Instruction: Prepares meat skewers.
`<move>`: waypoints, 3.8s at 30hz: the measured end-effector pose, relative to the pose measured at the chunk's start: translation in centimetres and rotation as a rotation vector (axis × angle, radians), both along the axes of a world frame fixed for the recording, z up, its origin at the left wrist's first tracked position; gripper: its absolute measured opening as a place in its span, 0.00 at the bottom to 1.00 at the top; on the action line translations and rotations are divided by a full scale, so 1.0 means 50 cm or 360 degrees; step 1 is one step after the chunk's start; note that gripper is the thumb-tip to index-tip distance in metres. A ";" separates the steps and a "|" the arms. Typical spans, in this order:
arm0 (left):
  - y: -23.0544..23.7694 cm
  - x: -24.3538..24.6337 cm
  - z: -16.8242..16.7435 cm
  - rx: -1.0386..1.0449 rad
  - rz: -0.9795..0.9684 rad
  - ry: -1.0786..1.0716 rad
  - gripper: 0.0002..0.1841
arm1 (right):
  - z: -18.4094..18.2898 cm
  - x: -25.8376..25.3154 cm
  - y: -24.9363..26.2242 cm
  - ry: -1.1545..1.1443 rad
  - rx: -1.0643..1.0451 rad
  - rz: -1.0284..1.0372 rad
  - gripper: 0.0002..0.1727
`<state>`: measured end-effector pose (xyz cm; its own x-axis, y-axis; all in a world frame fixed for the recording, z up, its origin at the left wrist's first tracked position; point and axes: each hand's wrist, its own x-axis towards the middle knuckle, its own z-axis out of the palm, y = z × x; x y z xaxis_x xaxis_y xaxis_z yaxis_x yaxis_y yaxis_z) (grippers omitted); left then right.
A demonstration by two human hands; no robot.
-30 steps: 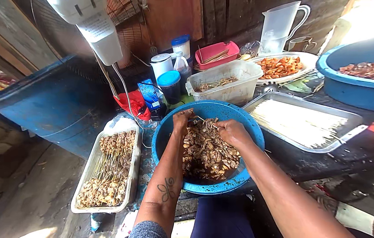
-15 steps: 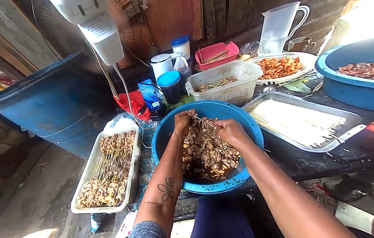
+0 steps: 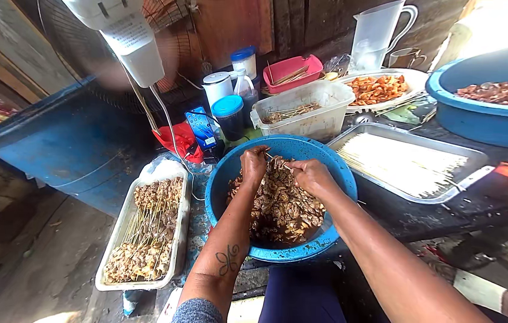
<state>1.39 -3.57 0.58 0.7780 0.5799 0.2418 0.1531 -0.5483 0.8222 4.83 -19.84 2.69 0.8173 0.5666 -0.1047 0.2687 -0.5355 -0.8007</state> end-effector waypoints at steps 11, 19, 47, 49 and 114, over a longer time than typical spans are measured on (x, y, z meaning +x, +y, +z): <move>-0.022 0.013 -0.006 -0.0190 -0.0212 0.0074 0.15 | 0.001 0.007 -0.004 -0.0079 0.0142 -0.0314 0.20; -0.057 0.035 -0.042 0.0413 -0.0705 0.0628 0.10 | -0.008 0.021 -0.006 -0.0084 0.0339 -0.0514 0.21; 0.019 0.018 -0.024 -0.0809 -0.0125 -0.0084 0.10 | -0.004 0.007 -0.002 -0.0057 -0.0162 0.0014 0.20; 0.021 0.019 -0.027 -0.0696 -0.0142 -0.0054 0.11 | -0.007 0.009 -0.001 -0.0068 -0.0157 0.0020 0.20; 0.044 0.010 -0.017 -0.0123 -0.0111 0.0153 0.09 | -0.002 0.005 -0.002 0.0019 -0.0131 0.0038 0.19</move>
